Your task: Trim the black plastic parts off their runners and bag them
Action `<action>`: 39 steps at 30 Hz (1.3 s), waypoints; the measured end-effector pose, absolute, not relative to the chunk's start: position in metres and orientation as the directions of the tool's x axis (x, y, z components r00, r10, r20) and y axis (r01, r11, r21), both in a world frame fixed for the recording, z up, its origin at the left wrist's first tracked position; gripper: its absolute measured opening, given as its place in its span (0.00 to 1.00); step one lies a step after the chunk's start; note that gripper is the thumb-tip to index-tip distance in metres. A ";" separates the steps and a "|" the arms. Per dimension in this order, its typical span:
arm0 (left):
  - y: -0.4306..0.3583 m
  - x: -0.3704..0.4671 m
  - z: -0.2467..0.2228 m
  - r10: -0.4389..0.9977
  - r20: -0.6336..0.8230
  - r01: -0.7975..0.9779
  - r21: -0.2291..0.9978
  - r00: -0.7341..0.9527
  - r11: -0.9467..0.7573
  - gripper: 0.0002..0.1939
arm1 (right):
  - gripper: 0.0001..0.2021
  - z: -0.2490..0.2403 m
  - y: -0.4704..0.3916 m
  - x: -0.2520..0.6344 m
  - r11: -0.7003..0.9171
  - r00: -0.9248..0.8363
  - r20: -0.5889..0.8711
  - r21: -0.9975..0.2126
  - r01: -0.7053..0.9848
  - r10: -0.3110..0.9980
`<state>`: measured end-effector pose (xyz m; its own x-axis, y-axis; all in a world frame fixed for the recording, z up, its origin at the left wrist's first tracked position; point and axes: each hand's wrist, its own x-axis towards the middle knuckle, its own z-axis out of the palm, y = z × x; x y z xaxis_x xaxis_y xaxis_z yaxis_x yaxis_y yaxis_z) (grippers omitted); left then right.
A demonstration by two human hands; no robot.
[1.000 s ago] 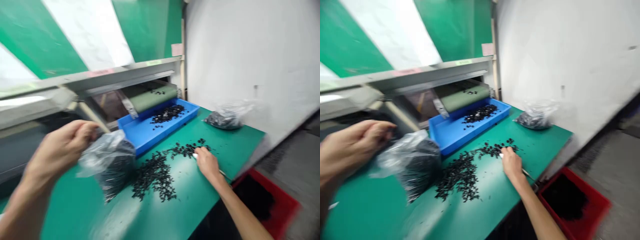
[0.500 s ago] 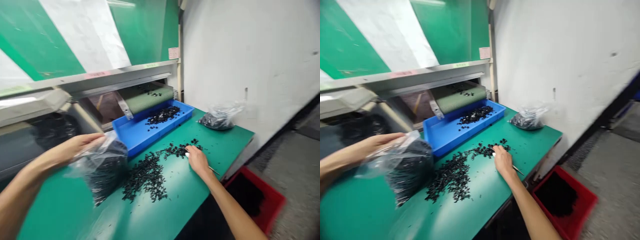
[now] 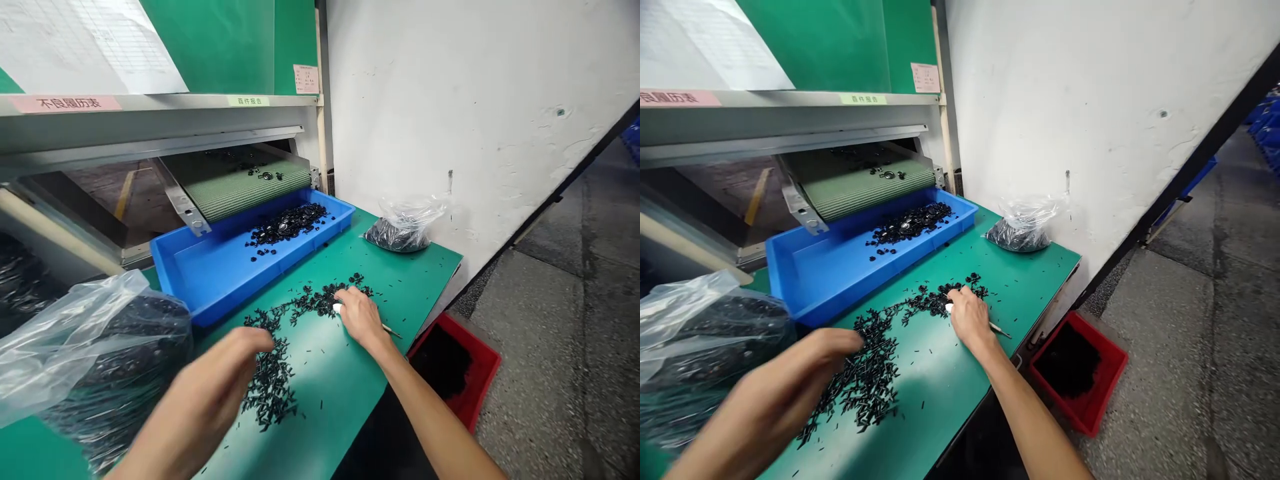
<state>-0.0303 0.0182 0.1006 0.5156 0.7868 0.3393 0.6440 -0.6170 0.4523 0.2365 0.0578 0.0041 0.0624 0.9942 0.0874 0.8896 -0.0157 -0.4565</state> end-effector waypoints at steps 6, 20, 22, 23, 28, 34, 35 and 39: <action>0.067 0.051 0.040 0.768 0.113 0.698 0.349 0.631 -0.625 0.15 | 0.14 0.004 0.058 0.235 -0.009 0.059 0.091 -0.469 0.883 0.994; 0.118 0.095 0.013 0.780 -0.011 0.735 0.342 0.626 -0.585 0.13 | 0.18 0.008 0.062 0.243 -0.062 0.080 0.007 -0.565 0.823 0.997; 0.120 0.094 0.013 0.775 0.008 0.714 0.384 0.632 -0.586 0.11 | 0.19 0.009 0.062 0.245 -0.063 0.078 0.001 -0.582 0.811 0.997; 0.121 0.094 0.014 0.774 0.018 0.702 0.408 0.633 -0.584 0.09 | 0.19 0.010 0.061 0.246 -0.062 0.076 -0.001 -0.591 0.804 0.997; 0.118 0.088 0.025 0.784 0.068 0.642 0.531 0.618 -0.552 0.06 | 0.19 0.012 0.054 0.252 -0.030 0.063 0.027 -0.656 0.754 0.998; 0.104 0.078 0.034 0.795 0.020 0.505 0.763 0.606 -0.404 0.12 | 0.19 0.017 0.048 0.252 0.093 -0.002 0.118 -0.765 0.638 0.993; 0.101 0.077 0.035 0.800 -0.017 0.463 0.822 0.600 -0.331 0.12 | 0.17 0.019 0.047 0.251 0.111 -0.014 0.130 -0.778 0.618 0.991; 0.091 0.073 0.044 0.788 -0.123 0.352 0.927 0.604 -0.126 0.12 | 0.13 0.027 0.039 0.248 0.121 -0.017 0.137 -0.801 0.587 0.990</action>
<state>0.0726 0.0914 0.0439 0.6040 0.7875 -0.1226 0.3522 -0.1258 0.9274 0.2482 0.0392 0.0268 -0.0174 0.9904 0.1370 0.5866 0.1211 -0.8008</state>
